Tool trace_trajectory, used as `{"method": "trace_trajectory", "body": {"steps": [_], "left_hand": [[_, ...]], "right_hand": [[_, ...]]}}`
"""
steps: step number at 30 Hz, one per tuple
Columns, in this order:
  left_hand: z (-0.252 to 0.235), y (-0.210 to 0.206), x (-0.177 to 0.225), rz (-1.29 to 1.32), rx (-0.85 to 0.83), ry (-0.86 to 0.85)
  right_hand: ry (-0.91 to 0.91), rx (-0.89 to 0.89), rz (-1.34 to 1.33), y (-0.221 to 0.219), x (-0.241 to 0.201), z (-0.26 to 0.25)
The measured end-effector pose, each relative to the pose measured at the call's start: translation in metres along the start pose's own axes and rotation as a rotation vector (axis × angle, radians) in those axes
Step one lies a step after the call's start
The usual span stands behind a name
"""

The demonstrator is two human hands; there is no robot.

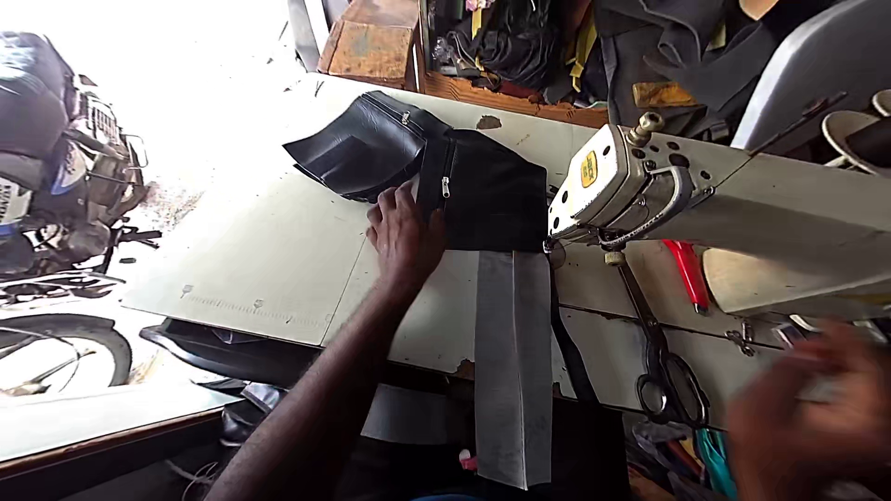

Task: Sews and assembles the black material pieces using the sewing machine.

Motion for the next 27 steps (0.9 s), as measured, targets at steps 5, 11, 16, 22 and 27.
{"method": "trace_trajectory", "body": {"steps": [5,11,16,22,27], "left_hand": [[-0.024,-0.009,-0.021,0.016,-0.131,0.180],[-0.011,0.018,-0.022,0.716,-0.084,0.243],[0.112,0.026,-0.011,0.692,-0.093,0.193],[0.191,0.004,0.035,0.276,-0.458,-0.061],[0.197,0.011,0.061,-0.416,-0.380,-0.560]], "right_hand": [[0.144,-0.541,-0.054,-0.121,-0.130,0.087],[0.154,-0.594,0.060,-0.161,-0.147,0.128],[0.118,-0.634,-0.062,-0.141,-0.142,0.142],[-0.358,-0.439,-0.516,-0.071,-0.105,0.172],[-1.062,-0.489,-0.799,-0.072,-0.066,0.198]]}}
Point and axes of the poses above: each hand's wrist, its own z-axis away from the middle knuckle, its own y-axis out of the back of the hand, x = y × z, the point moved 7 cm from there along -z, towards the middle knuckle, and after that the axes turned 12 degrees about -y, right-handed, at the moved point
